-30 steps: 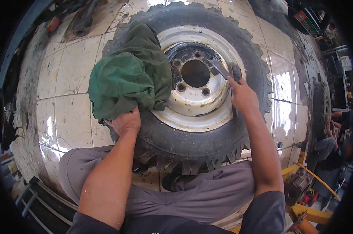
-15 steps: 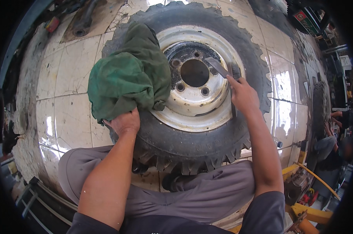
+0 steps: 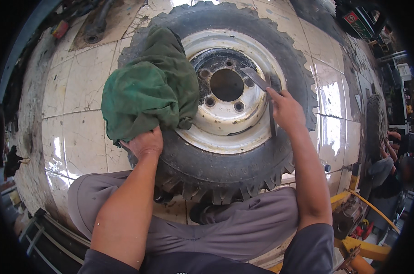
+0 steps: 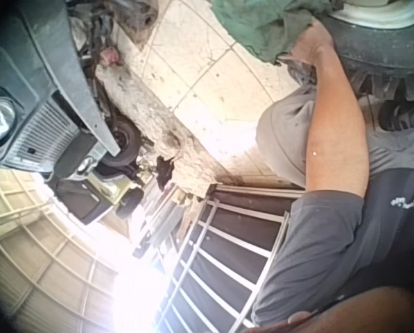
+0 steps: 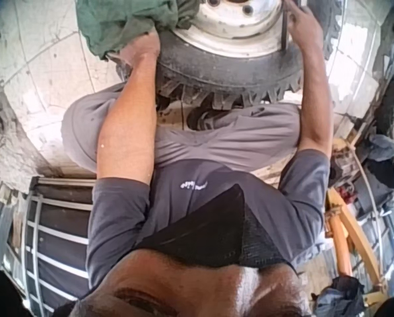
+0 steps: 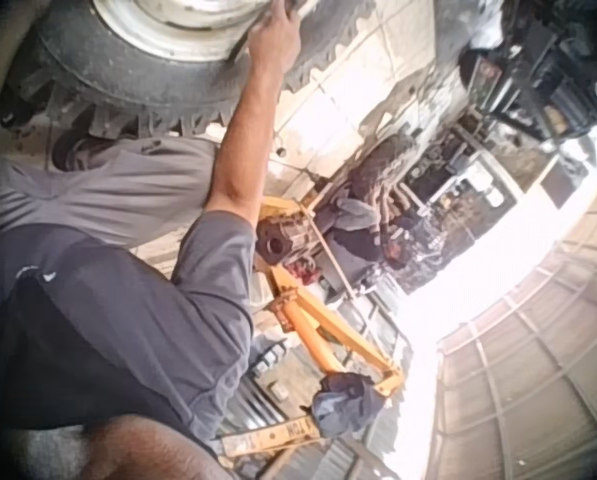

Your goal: The person sits on the floor and cleans a large vehicle tire. They use a green cloth to wipe the tire's surface and a metal scraper to remove debris from the rim and lug nut holes.

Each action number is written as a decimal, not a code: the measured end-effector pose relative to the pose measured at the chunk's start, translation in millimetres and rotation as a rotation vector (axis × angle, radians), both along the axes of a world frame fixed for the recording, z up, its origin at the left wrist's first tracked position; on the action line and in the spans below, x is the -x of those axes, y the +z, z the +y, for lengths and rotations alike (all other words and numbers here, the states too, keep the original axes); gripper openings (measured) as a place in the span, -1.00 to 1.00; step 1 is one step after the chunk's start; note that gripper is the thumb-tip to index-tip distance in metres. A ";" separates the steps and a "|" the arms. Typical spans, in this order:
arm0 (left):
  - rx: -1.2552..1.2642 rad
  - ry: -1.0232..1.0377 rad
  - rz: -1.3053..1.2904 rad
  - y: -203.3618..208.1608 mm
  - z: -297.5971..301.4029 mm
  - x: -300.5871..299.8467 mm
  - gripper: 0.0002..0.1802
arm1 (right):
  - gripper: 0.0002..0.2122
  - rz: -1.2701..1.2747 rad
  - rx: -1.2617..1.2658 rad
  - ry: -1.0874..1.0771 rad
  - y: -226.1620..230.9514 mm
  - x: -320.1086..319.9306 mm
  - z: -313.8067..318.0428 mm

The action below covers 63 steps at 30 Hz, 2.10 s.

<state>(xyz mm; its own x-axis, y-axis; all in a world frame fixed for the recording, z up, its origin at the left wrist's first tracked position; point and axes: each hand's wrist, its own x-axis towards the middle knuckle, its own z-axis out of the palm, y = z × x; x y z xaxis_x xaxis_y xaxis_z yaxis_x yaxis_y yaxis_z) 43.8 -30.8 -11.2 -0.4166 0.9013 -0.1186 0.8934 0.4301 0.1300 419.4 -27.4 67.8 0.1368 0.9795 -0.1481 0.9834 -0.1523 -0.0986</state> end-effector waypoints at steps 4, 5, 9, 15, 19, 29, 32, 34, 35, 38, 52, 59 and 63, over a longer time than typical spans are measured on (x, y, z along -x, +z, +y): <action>-0.007 -0.009 -0.004 5.3 0.0 -2.1 -0.17 | -0.61 -0.021 0.020 -0.023 -1.4 -1.3 -0.8; -0.029 -0.010 -0.009 4.9 -0.9 -2.0 -0.17 | -0.61 -0.014 0.022 -0.025 -1.7 -1.1 -1.2; -0.002 -0.002 0.008 2.0 -0.5 -1.7 -0.17 | -0.62 0.013 -0.001 0.004 0.7 -1.8 -0.4; -0.018 -0.011 0.023 -1.8 -2.3 -0.3 -0.17 | -0.62 0.011 0.001 0.033 -0.1 -3.0 -0.9; -0.019 -0.008 0.010 1.0 0.4 -2.0 -0.17 | -0.62 0.012 0.001 0.008 1.5 -4.3 -2.0; -0.054 0.004 0.010 3.8 -0.7 -3.8 -0.23 | -0.62 0.083 -0.030 0.006 2.0 -4.0 -0.8; -0.047 -0.023 0.011 5.8 -1.1 -2.2 -0.24 | -0.63 0.004 0.017 -0.016 -2.3 -5.1 1.5; -0.058 -0.008 -0.002 6.7 0.2 -3.8 -0.24 | -0.62 0.033 -0.009 0.008 0.6 -3.8 -0.5; -0.060 0.000 -0.009 6.5 -1.0 -4.1 -0.24 | -0.62 0.048 -0.018 0.021 1.0 -2.7 -1.9; -0.053 -0.010 -0.013 8.3 -0.2 -2.7 -0.24 | -0.63 -0.007 -0.016 -0.013 -3.9 -2.9 2.3; 0.008 -0.001 0.009 5.5 -0.8 -3.3 -0.20 | -0.62 -0.037 -0.012 -0.008 -3.8 -1.9 8.5; 0.006 -0.008 0.010 6.6 -0.3 -2.7 -0.20 | -0.61 -0.025 -0.009 -0.007 -4.6 -5.2 8.6; 0.018 0.008 0.011 6.8 -0.3 -3.3 -0.20 | -0.62 0.003 -0.032 0.021 -4.2 -4.7 8.5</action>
<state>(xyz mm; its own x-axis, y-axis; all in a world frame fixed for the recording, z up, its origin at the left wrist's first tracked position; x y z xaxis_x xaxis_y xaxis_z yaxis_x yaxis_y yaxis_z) 47.1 -31.1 -4.4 -0.4252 0.8957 -0.1301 0.8913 0.4394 0.1120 424.0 -18.9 63.6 0.1161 0.9863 -0.1175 0.9860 -0.1288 -0.1064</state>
